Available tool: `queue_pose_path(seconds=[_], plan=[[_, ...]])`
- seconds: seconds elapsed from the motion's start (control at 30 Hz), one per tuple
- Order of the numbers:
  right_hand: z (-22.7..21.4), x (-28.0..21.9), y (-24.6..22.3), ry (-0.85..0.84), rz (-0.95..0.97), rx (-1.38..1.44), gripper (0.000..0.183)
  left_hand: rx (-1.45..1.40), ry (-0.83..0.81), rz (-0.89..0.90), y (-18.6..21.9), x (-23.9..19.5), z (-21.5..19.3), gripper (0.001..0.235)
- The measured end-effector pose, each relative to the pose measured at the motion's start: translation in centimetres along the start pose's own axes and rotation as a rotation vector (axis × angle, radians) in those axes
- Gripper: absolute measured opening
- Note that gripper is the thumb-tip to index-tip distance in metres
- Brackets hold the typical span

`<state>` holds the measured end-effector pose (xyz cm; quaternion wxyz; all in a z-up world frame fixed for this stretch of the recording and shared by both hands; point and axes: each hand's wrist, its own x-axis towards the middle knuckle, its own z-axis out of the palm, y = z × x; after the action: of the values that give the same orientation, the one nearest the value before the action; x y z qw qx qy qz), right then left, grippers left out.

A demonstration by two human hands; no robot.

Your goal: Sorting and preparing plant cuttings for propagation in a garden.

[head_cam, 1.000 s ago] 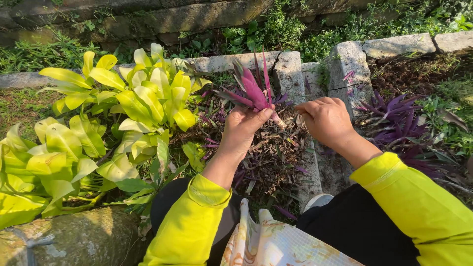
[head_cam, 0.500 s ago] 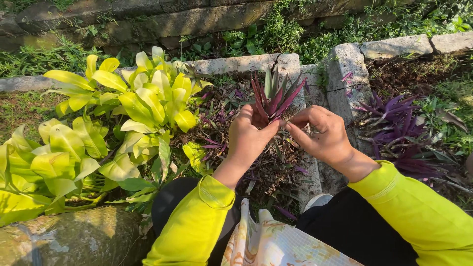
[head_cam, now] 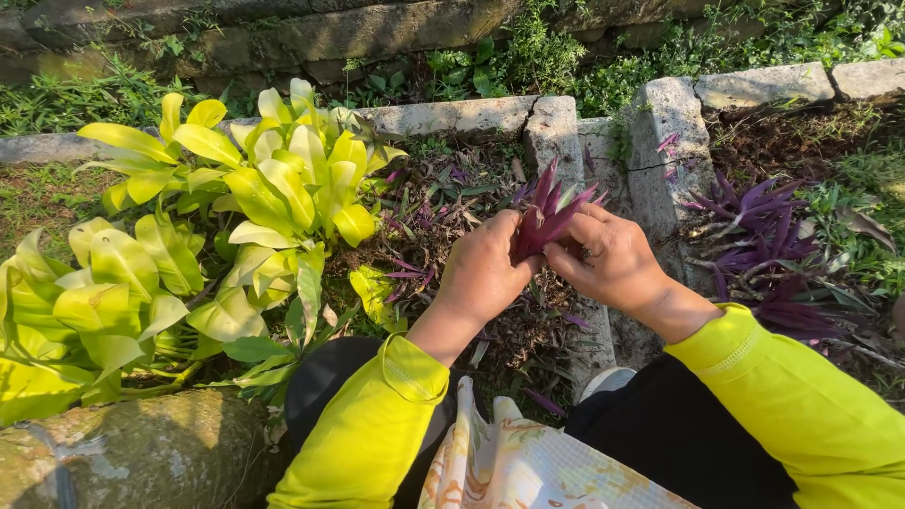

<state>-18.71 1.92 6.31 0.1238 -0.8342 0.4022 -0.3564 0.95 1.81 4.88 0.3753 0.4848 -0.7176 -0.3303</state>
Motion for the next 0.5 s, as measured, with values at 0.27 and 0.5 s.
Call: queue_pose_path(seconds=[0.27, 0.5], plan=[[-1.6, -1.4, 9.2, 0.249, 0.557, 0.525, 0.011, -0.094, 0.005, -0.170, -2.1, 0.8, -0.4, 0.037], [-2.8, -0.1, 4.9, -0.449, 0.612, 0.028, 0.032, -0.937, -0.099, -0.298, -6.3, 1.2, 1.5, 0.012]])
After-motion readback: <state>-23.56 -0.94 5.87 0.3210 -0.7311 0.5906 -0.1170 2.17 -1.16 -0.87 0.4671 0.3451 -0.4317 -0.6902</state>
